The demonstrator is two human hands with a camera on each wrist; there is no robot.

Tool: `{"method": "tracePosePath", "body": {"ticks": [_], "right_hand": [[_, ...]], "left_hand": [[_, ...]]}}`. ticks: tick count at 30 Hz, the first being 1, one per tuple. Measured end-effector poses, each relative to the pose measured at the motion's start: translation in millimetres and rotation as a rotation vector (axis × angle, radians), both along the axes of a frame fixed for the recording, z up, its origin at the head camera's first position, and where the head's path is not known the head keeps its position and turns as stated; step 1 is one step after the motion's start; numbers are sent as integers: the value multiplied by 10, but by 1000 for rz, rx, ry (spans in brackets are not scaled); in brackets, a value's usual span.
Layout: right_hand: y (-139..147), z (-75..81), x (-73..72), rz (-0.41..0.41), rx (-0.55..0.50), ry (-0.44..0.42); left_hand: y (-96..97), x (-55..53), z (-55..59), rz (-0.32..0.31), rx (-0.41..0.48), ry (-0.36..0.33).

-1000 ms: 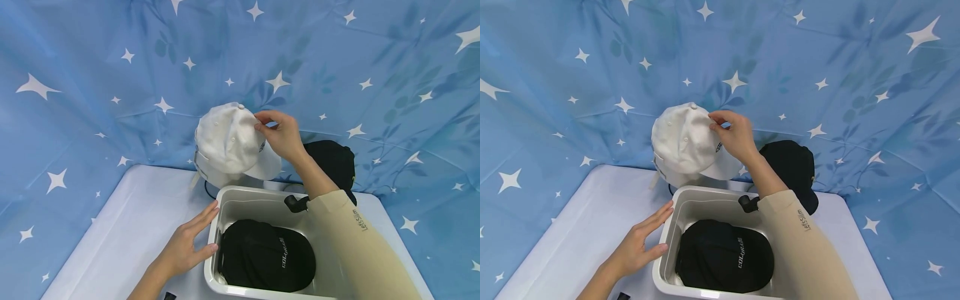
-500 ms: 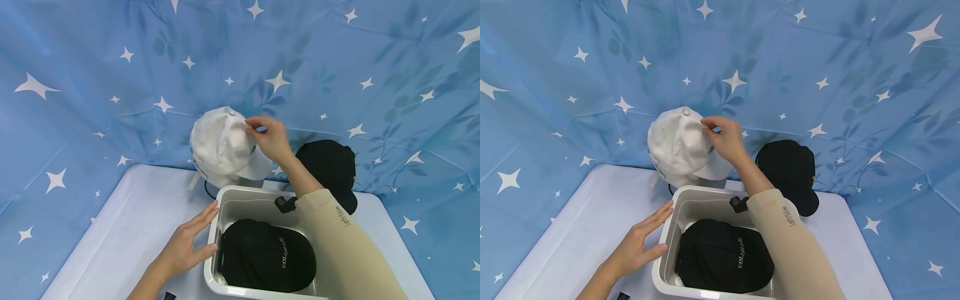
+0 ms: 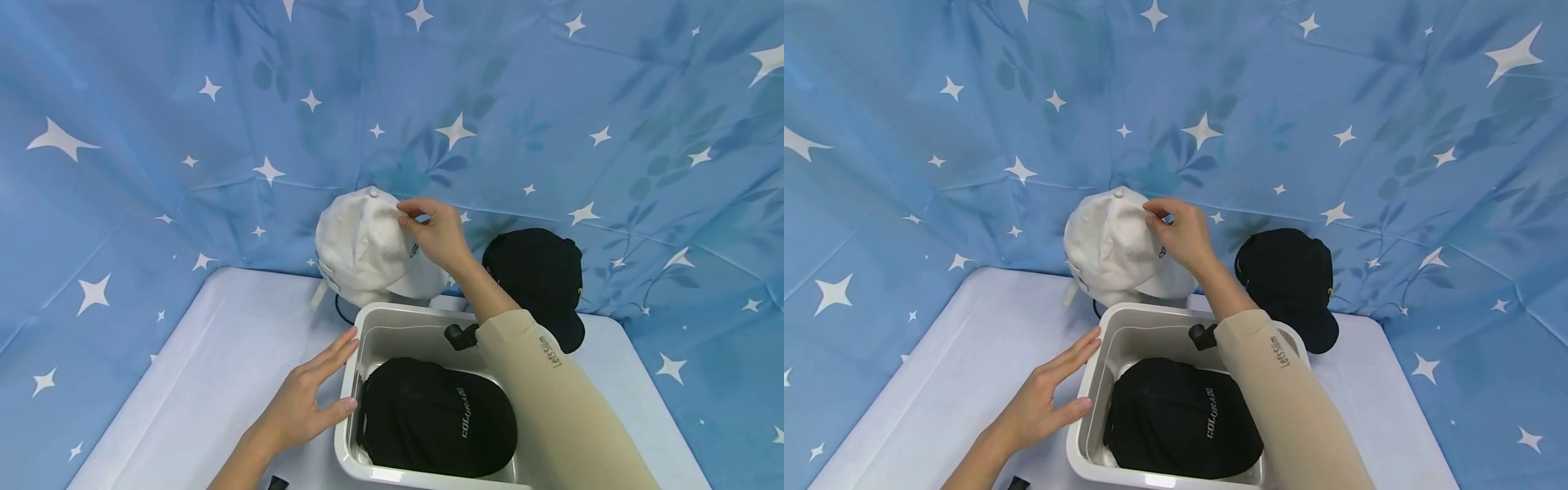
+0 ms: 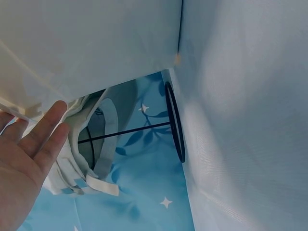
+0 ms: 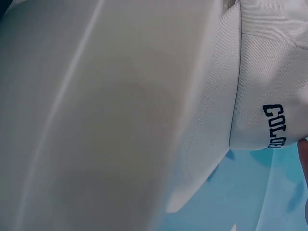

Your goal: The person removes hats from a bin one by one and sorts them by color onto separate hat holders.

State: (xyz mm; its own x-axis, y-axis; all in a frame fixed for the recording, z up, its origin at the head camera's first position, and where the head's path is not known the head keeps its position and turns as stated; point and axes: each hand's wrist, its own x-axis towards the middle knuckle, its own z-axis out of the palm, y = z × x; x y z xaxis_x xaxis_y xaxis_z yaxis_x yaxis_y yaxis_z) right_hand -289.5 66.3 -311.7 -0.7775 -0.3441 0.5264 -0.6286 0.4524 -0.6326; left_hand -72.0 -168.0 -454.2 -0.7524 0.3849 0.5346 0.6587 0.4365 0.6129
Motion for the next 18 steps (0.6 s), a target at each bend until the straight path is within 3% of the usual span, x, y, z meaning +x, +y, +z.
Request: {"method": "tracePosePath", "body": {"ticks": [6, 18], "right_hand": [[8, -84, -16, -15, 39, 10], [59, -164, 4, -12, 52, -54]], "left_hand": [[-2, 3, 2, -1, -4, -4], [3, 4, 14, 1, -4, -16]]}}
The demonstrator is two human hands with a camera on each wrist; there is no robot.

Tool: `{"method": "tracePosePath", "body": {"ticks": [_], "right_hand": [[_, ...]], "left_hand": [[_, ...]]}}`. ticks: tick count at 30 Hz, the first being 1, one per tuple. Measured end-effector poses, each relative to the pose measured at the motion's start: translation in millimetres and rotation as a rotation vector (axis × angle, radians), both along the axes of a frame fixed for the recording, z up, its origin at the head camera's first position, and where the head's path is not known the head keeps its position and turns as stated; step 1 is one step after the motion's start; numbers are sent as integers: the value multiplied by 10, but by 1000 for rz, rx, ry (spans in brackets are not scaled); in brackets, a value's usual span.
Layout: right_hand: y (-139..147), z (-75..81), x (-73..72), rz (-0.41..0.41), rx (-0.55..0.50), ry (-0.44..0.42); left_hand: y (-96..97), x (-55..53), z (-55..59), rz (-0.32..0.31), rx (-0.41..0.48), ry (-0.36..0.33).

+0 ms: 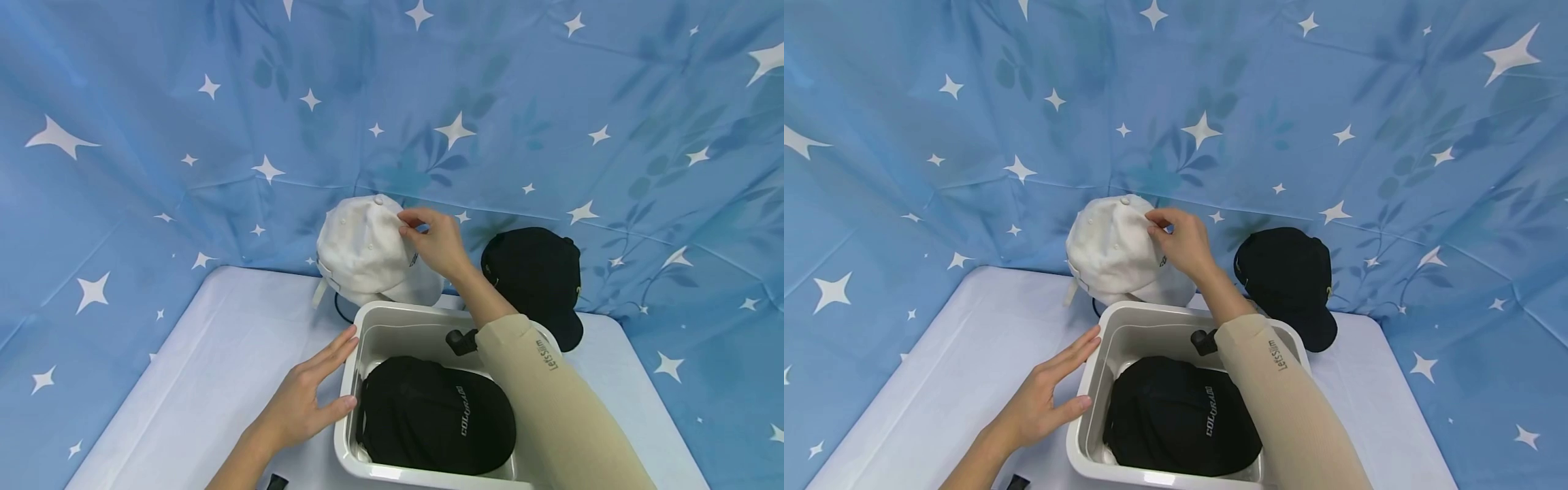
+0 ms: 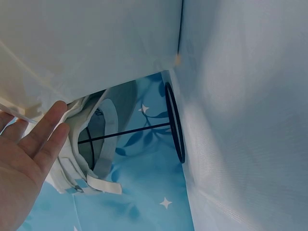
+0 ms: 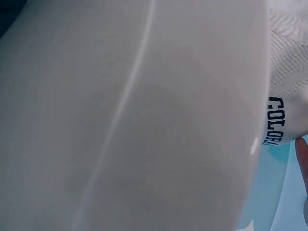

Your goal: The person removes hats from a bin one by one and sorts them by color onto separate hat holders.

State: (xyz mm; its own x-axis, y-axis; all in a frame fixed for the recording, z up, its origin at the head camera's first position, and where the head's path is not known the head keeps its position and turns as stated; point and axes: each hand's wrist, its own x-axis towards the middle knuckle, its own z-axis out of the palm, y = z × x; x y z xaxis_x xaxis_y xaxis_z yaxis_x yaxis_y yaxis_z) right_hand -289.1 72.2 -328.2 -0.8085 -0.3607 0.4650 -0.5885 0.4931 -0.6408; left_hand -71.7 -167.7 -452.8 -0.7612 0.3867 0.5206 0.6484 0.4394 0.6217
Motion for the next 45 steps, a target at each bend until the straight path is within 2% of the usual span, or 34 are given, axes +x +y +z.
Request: {"method": "tracePosePath", "body": {"ticks": [16, 25, 33, 40, 45], "right_hand": [[72, -62, 33, -11, 48, -66], [173, 125, 118, -18, 98, -43], [320, 206, 220, -22, 166, -3], [468, 290, 328, -18, 201, 50], [585, 358, 390, -26, 215, 73]], "left_hand": [[8, -3, 7, 3, -10, 0], [3, 4, 19, 8, -14, -1], [-13, 9, 15, 4, -8, -4], [-5, 0, 1, 0, 0, 14], [2, 6, 14, 0, 1, 2]]}}
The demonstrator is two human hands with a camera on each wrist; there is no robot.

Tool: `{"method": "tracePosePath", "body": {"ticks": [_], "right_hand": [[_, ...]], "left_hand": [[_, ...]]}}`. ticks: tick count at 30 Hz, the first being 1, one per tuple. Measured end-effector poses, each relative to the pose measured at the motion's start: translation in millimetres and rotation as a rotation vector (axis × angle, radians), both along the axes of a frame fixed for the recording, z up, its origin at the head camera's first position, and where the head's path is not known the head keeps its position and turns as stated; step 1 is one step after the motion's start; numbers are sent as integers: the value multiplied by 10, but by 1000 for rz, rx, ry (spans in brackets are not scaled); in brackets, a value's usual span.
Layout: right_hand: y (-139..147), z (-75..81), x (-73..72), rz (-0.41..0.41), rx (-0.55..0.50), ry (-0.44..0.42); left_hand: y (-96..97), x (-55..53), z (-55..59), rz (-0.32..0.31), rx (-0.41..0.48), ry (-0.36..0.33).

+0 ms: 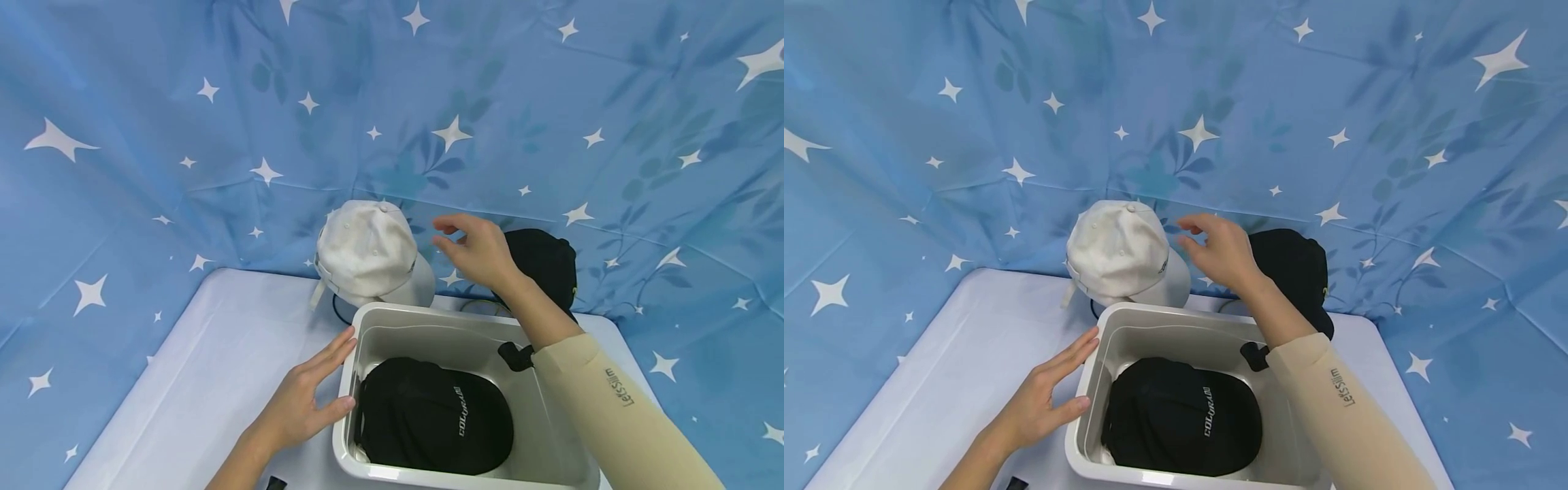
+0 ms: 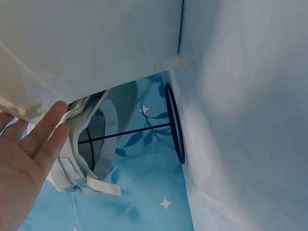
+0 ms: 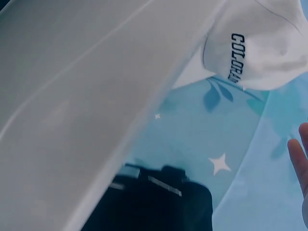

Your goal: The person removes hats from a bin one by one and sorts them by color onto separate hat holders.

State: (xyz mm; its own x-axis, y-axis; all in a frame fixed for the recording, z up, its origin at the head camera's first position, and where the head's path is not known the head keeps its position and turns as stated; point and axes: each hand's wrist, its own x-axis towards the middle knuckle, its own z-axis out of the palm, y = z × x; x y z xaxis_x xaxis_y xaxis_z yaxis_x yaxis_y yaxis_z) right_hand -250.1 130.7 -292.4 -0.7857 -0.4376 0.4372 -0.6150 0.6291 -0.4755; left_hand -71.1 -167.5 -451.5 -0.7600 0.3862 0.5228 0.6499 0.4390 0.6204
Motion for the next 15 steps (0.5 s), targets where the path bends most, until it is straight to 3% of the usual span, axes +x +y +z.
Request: {"method": "tracePosePath", "body": {"ticks": [15], "right_hand": [[329, 141, 159, 18, 70, 101]], "left_hand": [[10, 0, 2, -7, 19, -3]]}}
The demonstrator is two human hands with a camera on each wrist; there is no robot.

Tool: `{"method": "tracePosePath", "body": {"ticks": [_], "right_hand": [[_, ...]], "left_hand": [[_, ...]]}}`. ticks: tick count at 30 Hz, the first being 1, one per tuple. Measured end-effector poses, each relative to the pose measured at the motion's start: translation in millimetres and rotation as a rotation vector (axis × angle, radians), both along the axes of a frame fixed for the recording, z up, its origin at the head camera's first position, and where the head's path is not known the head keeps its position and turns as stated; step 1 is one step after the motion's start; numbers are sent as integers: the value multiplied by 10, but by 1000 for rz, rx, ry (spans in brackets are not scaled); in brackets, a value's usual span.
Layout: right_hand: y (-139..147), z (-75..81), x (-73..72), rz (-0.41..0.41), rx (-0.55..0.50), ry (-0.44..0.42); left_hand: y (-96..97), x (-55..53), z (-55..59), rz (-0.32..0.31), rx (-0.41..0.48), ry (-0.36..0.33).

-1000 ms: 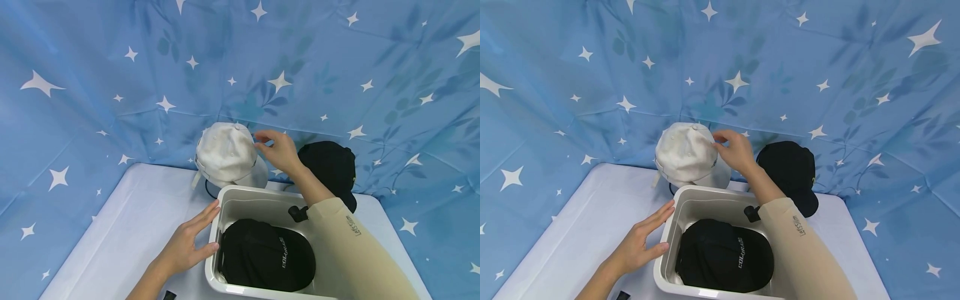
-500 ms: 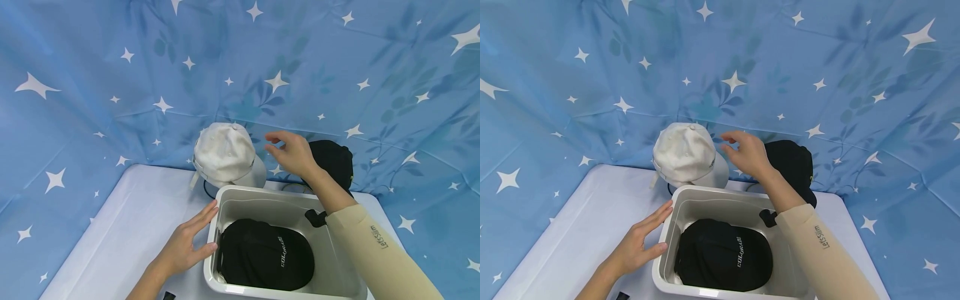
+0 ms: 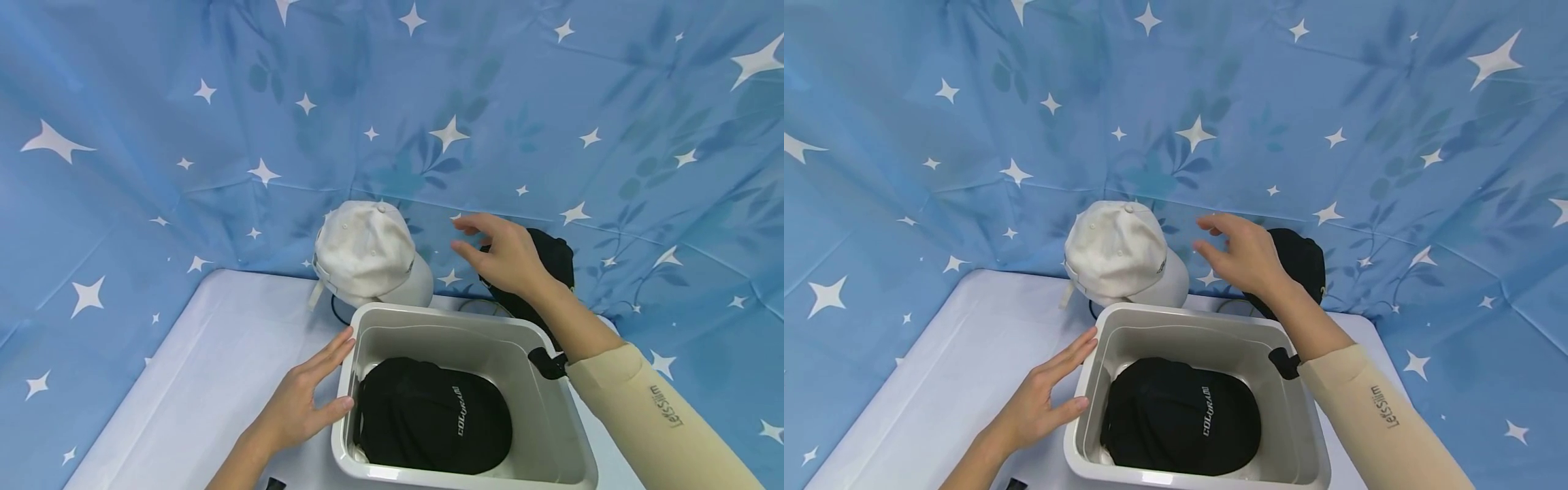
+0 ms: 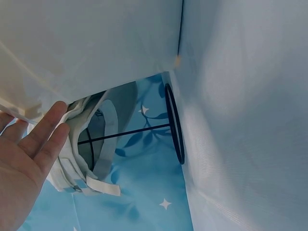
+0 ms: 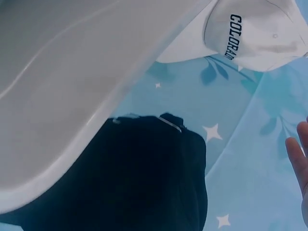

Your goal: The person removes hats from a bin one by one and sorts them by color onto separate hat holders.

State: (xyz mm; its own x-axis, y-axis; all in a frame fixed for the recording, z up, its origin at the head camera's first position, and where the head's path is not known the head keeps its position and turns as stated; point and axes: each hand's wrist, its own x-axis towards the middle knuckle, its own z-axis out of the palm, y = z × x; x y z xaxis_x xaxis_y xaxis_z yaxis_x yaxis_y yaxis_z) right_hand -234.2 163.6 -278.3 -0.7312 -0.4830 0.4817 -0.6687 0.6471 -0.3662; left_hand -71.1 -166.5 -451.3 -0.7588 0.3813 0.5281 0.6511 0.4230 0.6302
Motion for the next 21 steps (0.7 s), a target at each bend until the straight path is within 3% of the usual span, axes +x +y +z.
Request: {"method": "tracePosePath", "body": {"ticks": [9, 21], "right_hand": [[109, 52, 152, 9, 66, 33], [180, -38, 271, 44, 125, 119]], "left_hand": [[3, -5, 1, -4, 0, -6], [2, 7, -21, -7, 16, -14]]}}
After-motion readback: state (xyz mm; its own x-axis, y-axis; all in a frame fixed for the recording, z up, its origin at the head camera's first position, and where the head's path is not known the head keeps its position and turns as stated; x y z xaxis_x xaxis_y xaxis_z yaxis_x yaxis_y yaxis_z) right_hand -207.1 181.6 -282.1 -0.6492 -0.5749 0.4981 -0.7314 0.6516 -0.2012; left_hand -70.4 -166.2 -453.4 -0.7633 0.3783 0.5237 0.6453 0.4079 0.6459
